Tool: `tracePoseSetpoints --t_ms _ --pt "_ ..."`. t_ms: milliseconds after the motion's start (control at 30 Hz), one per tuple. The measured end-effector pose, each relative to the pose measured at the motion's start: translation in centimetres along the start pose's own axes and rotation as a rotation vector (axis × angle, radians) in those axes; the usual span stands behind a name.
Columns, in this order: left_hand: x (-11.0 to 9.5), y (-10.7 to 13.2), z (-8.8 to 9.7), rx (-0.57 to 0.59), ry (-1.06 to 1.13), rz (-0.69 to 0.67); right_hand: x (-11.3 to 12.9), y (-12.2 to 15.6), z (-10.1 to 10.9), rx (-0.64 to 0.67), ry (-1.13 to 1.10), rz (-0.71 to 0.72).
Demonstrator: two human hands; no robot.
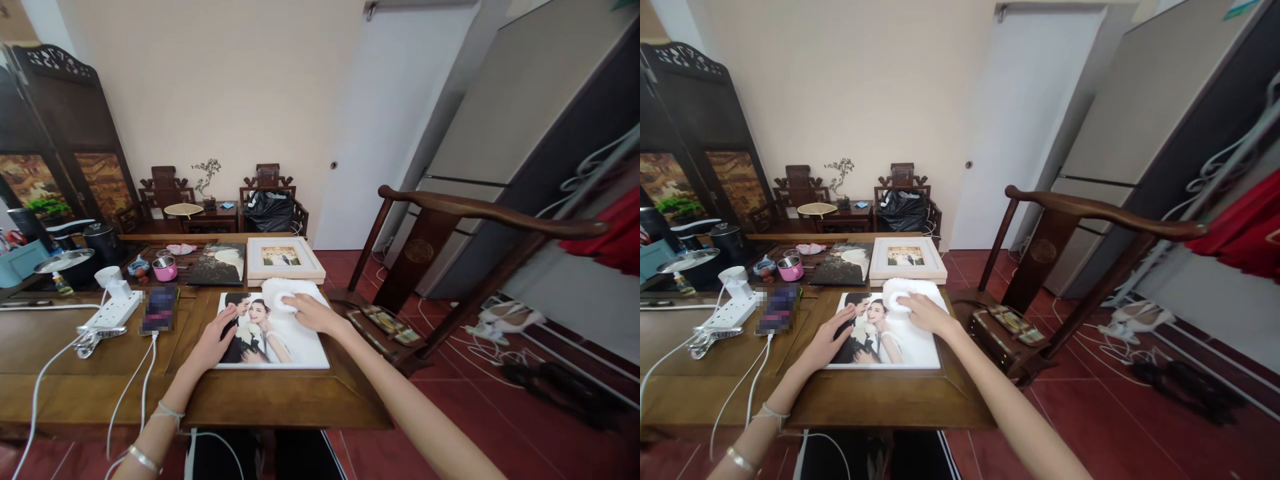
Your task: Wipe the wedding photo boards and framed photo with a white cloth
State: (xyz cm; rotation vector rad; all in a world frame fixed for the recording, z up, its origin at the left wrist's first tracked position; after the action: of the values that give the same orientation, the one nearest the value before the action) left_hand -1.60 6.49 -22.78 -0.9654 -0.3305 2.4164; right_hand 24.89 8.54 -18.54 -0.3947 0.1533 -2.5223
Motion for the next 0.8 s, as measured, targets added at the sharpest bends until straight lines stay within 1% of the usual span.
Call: tracePoseSetpoints --t_ms 67,133,267,333,400,467,533,733,800 --pt "0.1 0.0 -0.1 0.001 -0.002 -0.002 1.4 2.1 -0.3 0.015 0.011 -0.007" --pt "0.1 0.1 -0.1 -0.006 -0.002 -0.004 3.2 4.8 -0.6 0.029 0.014 -0.014" --pt "0.1 0.2 -0.2 -0.015 0.004 -0.007 6.9 10.4 -1.1 0.036 -0.023 0.025" --pt "0.2 0.2 -0.3 -0.012 0.005 -0.009 8.0 12.2 -1.2 0.059 -0.035 0.056" --pt "0.3 0.2 -0.3 -0.013 0.003 -0.014 8.3 12.8 -1.2 0.067 -0.043 0.079" --pt "0.4 0.2 -0.4 -0.013 -0.004 -0.017 7.7 12.2 -1.1 0.055 -0.045 0.073" --pt "0.5 0.2 -0.3 -0.009 -0.015 -0.016 6.5 10.5 -1.1 0.042 -0.034 0.052" --pt "0.1 0.1 -0.1 -0.002 -0.021 -0.010 2.0 2.7 -0.9 0.020 0.024 -0.004" --pt "-0.1 0.1 0.0 0.003 -0.022 -0.004 0.9 0.7 -0.9 0.000 0.024 -0.014"
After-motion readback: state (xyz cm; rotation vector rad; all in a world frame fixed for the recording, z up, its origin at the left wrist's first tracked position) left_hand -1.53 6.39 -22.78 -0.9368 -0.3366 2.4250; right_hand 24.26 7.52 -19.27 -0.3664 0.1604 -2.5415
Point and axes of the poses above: each hand's wrist, its own y-axis away from the middle knuckle, its own z-axis out of the back of the hand, x = y × z, the point moved 2 cm from there along -y, towards the middle knuckle, and after that the axes turned 3 degrees about -x, right-handed, at the moved point
